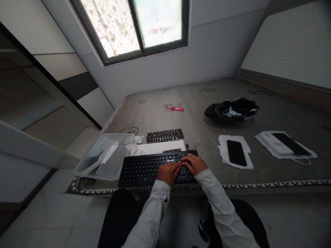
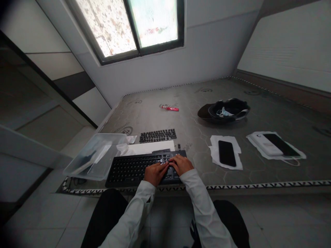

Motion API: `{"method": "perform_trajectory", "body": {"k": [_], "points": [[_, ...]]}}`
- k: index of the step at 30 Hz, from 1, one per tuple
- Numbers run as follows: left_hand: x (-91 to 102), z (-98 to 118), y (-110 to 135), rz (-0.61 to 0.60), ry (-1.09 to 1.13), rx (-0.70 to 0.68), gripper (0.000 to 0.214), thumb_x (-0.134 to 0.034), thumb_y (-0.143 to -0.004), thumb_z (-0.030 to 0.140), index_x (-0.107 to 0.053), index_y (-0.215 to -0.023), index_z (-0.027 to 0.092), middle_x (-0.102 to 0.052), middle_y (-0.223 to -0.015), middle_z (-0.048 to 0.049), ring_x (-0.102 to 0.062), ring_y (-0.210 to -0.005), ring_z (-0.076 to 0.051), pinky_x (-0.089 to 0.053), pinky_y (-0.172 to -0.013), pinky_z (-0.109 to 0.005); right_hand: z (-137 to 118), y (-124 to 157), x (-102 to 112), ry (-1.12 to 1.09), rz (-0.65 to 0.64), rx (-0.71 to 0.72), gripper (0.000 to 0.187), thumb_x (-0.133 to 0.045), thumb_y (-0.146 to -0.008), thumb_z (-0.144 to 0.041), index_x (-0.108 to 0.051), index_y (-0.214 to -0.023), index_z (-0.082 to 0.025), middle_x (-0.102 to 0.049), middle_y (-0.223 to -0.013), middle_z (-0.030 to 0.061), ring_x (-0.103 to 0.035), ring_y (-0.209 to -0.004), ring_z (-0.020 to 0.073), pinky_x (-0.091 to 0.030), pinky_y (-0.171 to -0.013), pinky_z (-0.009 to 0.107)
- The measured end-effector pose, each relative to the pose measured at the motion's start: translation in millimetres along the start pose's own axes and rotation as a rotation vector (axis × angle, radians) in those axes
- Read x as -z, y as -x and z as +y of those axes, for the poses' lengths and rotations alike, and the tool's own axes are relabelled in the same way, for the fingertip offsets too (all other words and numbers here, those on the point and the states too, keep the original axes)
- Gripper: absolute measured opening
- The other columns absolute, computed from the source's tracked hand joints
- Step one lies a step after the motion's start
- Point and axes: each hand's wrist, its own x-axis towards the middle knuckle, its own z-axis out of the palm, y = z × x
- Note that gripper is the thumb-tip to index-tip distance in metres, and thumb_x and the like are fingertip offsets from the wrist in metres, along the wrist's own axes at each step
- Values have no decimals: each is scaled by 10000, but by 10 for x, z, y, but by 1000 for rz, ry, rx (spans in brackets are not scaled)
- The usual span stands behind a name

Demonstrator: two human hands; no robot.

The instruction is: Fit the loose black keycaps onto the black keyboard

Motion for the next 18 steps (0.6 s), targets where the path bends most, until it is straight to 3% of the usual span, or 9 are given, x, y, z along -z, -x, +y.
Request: {"method": "perform_trajectory", "body": {"k": [11,18], "points": [[-7,6,1,25,-2,-13,255,-471,-885,383,-698,-983,322,-644,-627,0,-580,-579,-101,-368,-534,-192,-11,-11,9,-59,-7,-31,72,-577,-822,-255,-631,-827,-208,-654,-865,32,-603,-847,166,-459,-768,295],[44,106,-23,65,-8,54,217,-518,-834,356,-712,-926,324,-660,-638,20,-585,-561,-100,-381,-539,-200,-29,-14,20,-82,-31,-69,56,-594,-787,-240,-639,-794,-207,-658,-854,34,-601,-826,166,-443,-752,287]]}}
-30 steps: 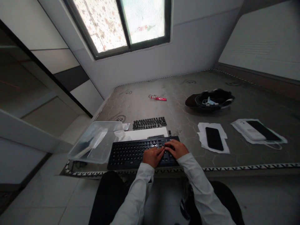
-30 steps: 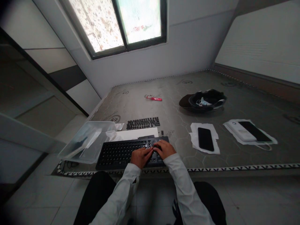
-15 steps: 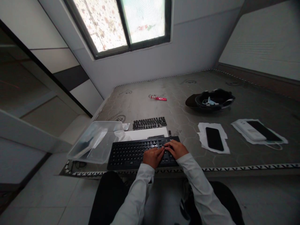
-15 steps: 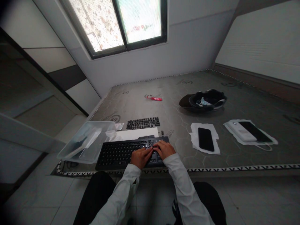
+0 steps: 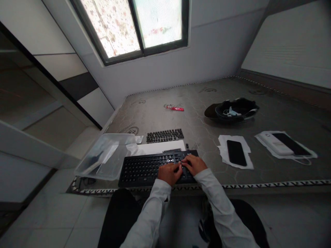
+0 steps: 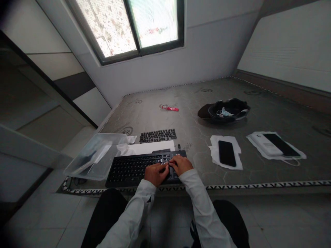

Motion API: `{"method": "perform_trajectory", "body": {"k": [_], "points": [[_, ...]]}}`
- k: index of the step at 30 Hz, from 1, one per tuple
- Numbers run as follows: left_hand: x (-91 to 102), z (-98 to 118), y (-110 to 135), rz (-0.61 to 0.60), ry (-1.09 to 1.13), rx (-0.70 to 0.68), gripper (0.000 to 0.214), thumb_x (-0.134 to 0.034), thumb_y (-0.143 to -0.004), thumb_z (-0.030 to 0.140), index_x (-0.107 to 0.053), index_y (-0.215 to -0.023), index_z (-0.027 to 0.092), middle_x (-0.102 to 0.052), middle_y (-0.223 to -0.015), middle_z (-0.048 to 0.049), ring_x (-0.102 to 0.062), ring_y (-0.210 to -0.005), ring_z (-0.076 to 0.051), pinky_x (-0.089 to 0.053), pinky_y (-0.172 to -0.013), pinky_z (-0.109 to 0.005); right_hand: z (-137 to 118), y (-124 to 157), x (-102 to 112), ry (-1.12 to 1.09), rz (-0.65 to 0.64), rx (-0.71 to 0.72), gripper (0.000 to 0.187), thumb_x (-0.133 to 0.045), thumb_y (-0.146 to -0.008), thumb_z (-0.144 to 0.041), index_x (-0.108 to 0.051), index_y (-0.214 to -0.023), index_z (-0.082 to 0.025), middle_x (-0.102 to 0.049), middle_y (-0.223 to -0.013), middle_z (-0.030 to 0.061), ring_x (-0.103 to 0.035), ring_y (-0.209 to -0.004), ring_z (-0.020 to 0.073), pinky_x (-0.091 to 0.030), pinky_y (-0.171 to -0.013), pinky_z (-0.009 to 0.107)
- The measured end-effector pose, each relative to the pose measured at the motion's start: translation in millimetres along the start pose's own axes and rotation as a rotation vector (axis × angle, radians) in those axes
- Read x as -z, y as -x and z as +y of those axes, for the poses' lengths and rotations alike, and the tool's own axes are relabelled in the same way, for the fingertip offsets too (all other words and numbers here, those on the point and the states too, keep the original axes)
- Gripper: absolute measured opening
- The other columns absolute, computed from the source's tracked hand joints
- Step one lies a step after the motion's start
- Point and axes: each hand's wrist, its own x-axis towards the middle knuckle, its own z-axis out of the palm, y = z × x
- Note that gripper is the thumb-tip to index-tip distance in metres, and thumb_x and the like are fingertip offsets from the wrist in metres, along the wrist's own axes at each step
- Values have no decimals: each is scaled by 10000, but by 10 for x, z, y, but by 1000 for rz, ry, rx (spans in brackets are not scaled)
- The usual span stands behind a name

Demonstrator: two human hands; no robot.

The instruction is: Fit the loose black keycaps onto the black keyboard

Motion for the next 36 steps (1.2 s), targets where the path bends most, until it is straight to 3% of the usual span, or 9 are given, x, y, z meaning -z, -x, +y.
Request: {"method": "perform_trajectory", "body": {"k": [5,10,19,27,32,36], "points": [[28,46,-7,-18,-74,-37,248,-474,-851,343,-715,-884,297,-649,-609,8,-576,-538,-107,-348,-498,-202,-58,-21,-19,-33,44,-45,150,-544,-818,-275,-653,-745,-204,-662,-788,32,-597,-761,163,-440,-716,273],[37,79,-35,-27,-100,-39,285,-452,-860,339,-704,-746,271,-654,-600,7,-588,-549,-114,-311,-479,-204,-117,-50,-70,2,129,-180,83,-580,-757,-203,-645,-708,-189,-628,-711,17,-566,-668,143,-424,-648,251],[-7,33,-25,-23,-108,-114,286,-442,-866,326,-693,-748,256,-659,-602,-3,-595,-550,-118,-304,-468,-202,-241,-108,-92,144,40,-327,94,-558,-766,-165,-614,-692,-174,-640,-778,48,-581,-763,159,-411,-721,255],[-11,48,-24,-34,-107,-122,321,-440,-868,319,-679,-673,232,-649,-580,-10,-593,-534,-119,-338,-468,-202,-279,-133,-108,212,-4,-373,77,-561,-760,-153,-625,-718,-160,-655,-826,77,-597,-797,174,-411,-720,260],[-2,50,13,-2,-84,-85,264,-441,-882,313,-692,-908,236,-669,-641,-15,-609,-564,-121,-400,-508,-201,-241,-114,-38,103,35,-282,76,-578,-728,-177,-630,-673,-176,-647,-729,38,-585,-696,147,-419,-671,244],[-7,39,32,18,-83,-71,288,-421,-897,297,-645,-1064,229,-676,-686,-21,-614,-582,-119,-432,-537,-203,-154,-100,217,21,205,-260,149,-575,-731,-316,-660,-696,-199,-643,-691,9,-551,-606,133,-412,-619,249]]}}
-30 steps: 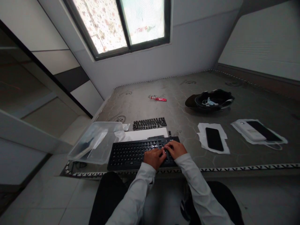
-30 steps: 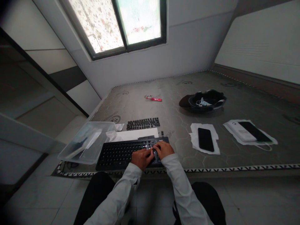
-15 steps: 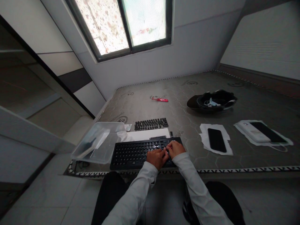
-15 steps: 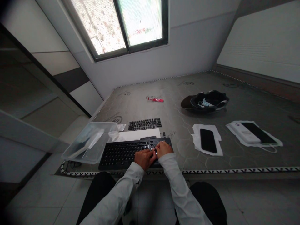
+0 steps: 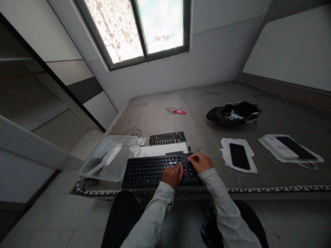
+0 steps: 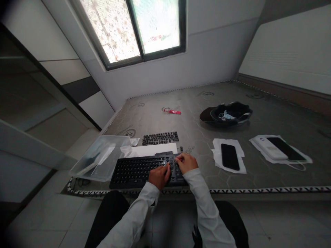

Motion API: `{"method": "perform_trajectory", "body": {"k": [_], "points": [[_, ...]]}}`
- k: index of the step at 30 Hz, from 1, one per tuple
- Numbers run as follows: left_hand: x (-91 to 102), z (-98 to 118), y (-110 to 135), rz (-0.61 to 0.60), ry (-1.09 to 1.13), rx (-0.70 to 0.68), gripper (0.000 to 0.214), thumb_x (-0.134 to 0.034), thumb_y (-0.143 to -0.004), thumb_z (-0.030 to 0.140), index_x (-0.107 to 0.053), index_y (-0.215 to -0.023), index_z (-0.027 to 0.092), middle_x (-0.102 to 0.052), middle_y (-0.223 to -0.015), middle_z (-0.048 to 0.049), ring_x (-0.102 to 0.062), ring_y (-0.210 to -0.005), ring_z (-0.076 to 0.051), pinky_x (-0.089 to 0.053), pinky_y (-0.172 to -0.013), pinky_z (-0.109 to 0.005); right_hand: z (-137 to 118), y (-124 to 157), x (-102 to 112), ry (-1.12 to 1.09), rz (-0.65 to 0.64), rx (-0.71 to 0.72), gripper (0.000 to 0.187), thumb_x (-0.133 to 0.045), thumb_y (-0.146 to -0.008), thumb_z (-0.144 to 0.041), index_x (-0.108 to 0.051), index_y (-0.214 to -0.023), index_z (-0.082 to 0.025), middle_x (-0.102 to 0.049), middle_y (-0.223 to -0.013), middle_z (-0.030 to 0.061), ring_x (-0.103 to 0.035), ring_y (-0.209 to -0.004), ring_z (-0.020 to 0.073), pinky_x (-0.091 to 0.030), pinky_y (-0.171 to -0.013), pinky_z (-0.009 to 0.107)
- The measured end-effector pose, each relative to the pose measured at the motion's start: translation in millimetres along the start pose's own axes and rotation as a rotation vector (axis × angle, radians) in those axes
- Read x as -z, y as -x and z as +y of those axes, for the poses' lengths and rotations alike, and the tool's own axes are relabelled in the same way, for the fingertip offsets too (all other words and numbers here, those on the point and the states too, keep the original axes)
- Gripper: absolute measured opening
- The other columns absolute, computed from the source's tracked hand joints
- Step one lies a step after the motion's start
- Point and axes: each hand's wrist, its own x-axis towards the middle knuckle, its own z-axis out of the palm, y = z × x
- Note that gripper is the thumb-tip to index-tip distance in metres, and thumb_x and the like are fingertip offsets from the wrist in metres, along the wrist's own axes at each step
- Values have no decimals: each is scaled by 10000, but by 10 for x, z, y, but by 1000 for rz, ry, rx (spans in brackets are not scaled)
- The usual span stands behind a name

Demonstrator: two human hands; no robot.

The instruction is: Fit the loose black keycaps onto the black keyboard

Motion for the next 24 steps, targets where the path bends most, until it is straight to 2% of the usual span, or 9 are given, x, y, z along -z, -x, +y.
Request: {"method": "perform_trajectory", "body": {"k": [3,6,9,11,15,18,22,24], "points": [[8,2,-8,-39,20,-84,273,-431,-892,310,-653,-1039,248,-667,-688,-18,-615,-604,-114,-436,-547,-197,255,-78,193,24,142,-112,252,-571,-720,-433,-685,-736,-209,-652,-691,18,-538,-579,144,-403,-597,269],[30,12,-29,-80,20,-92,265,-430,-892,317,-683,-940,256,-647,-652,-11,-603,-579,-107,-415,-513,-193,672,-147,265,61,200,-253,303,-573,-707,-485,-693,-766,-213,-675,-731,30,-560,-613,164,-411,-607,285],[51,19,-43,-97,40,-100,273,-426,-897,310,-672,-1006,262,-656,-677,-9,-610,-591,-106,-414,-512,-192,1069,-194,218,87,156,-386,270,-590,-705,-448,-689,-772,-206,-691,-759,37,-596,-662,177,-429,-629,286],[56,18,-49,-122,45,-112,277,-419,-902,309,-680,-984,267,-647,-652,-2,-615,-594,-111,-422,-520,-194,1239,-222,158,105,90,-433,223,-597,-712,-395,-685,-770,-198,-696,-760,37,-617,-692,177,-438,-638,277],[36,4,-71,-119,46,-100,295,-425,-902,306,-643,-1098,264,-661,-700,-5,-622,-609,-111,-453,-550,-196,1366,-290,28,136,3,-419,140,-591,-730,-308,-676,-754,-199,-698,-736,21,-638,-715,159,-447,-660,255],[4,-12,-91,-131,79,-97,276,-428,-902,316,-677,-1011,266,-654,-660,10,-626,-598,-109,-473,-558,-189,1395,-343,-73,146,-8,-416,123,-593,-737,-293,-678,-760,-207,-701,-740,12,-637,-709,142,-439,-652,234],[-25,-32,-112,-51,105,-58,330,-364,-930,279,-592,-1158,208,-709,-917,-28,-669,-743,-123,-518,-692,-208,1431,-426,-189,140,-56,-395,130,-603,-746,-305,-691,-801,-227,-703,-762,-2,-635,-730,130,-428,-662,219],[-22,-38,-127,-44,103,-19,331,-334,-939,264,-570,-1159,192,-698,-1002,-36,-674,-806,-130,-520,-726,-210,1434,-480,-235,138,-84,-371,148,-608,-748,-309,-696,-852,-251,-702,-783,-14,-632,-759,129,-425,-701,227]]}}
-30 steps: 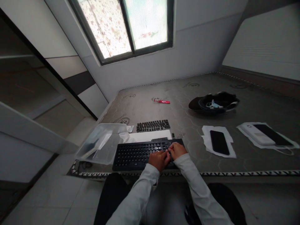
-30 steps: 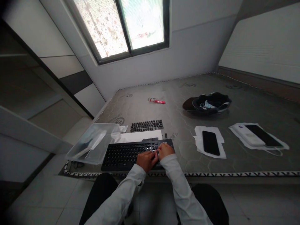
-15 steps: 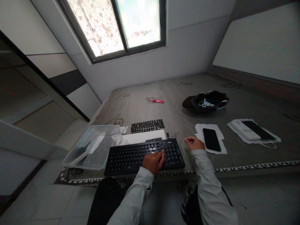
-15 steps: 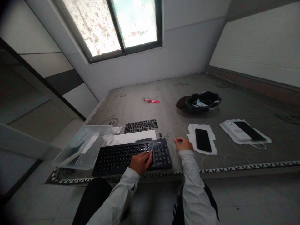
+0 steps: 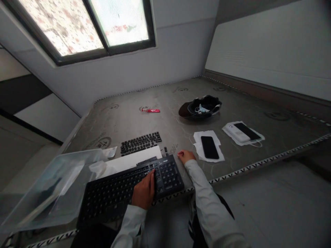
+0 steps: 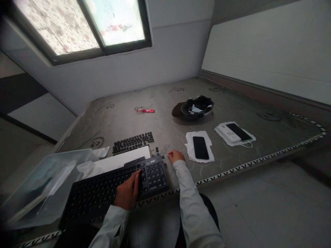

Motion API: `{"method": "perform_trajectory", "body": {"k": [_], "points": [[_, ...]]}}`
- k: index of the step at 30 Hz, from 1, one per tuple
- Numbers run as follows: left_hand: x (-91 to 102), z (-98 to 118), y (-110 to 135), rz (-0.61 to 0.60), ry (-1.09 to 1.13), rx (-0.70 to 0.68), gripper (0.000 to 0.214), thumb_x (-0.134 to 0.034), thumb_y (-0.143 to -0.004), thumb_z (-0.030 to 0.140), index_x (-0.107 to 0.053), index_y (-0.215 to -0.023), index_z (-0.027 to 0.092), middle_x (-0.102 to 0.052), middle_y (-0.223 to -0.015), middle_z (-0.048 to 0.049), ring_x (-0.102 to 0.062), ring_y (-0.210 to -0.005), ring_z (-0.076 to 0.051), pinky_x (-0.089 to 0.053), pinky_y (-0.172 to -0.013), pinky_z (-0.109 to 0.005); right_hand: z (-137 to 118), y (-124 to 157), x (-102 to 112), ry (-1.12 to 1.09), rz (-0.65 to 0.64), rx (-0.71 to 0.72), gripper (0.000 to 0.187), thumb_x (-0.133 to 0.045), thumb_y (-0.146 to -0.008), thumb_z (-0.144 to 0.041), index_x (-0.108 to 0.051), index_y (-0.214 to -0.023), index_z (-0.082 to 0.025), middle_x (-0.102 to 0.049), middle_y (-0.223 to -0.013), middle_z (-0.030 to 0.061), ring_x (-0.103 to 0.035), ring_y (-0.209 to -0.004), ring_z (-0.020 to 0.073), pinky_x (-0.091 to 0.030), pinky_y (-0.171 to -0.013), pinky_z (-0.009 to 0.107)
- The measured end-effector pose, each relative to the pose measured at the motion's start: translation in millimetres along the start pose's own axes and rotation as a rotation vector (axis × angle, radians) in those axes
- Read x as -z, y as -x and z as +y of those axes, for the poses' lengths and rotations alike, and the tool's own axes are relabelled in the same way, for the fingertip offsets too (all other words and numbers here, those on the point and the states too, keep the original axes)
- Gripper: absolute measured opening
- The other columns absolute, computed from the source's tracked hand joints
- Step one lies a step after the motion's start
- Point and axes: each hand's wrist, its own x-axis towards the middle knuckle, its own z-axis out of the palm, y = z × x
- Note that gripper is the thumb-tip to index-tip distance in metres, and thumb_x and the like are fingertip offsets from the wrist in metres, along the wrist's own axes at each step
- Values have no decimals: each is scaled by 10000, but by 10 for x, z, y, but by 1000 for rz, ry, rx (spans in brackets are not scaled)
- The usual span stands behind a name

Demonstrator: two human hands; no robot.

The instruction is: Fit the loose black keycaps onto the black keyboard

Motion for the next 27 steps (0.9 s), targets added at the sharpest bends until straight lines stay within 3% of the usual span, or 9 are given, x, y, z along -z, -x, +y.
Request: {"method": "perform_trajectory", "body": {"k": [5,16,22,27], "points": [[23,1,-25,-68,-30,62,289,-301,-948,270,-582,-978,206,-699,-778,3,-668,-650,-124,-504,-587,-192,-104,-105,-86,33,-60,68,235,-651,-718,-297,-685,-949,-317,-695,-839,-32,-616,-855,144,-395,-813,277],[11,-6,-10,-90,-3,23,259,-318,-937,247,-569,-898,200,-673,-746,-18,-653,-656,-127,-491,-607,-207,-304,-168,-219,31,-76,-5,107,-667,-684,-209,-703,-780,-241,-706,-806,10,-634,-809,155,-437,-733,253],[31,24,0,-120,-27,49,262,-321,-935,246,-559,-836,204,-642,-682,-9,-627,-613,-123,-451,-569,-207,-332,-111,70,-60,16,-24,165,-616,-729,-223,-683,-877,-196,-709,-834,23,-647,-775,131,-466,-733,233],[39,36,22,-149,-33,63,244,-322,-933,245,-544,-841,206,-646,-714,-10,-624,-637,-124,-430,-569,-213,-470,310,421,-189,127,102,231,-628,-704,-318,-667,-907,-215,-696,-760,9,-616,-635,136,-464,-655,259]]}}
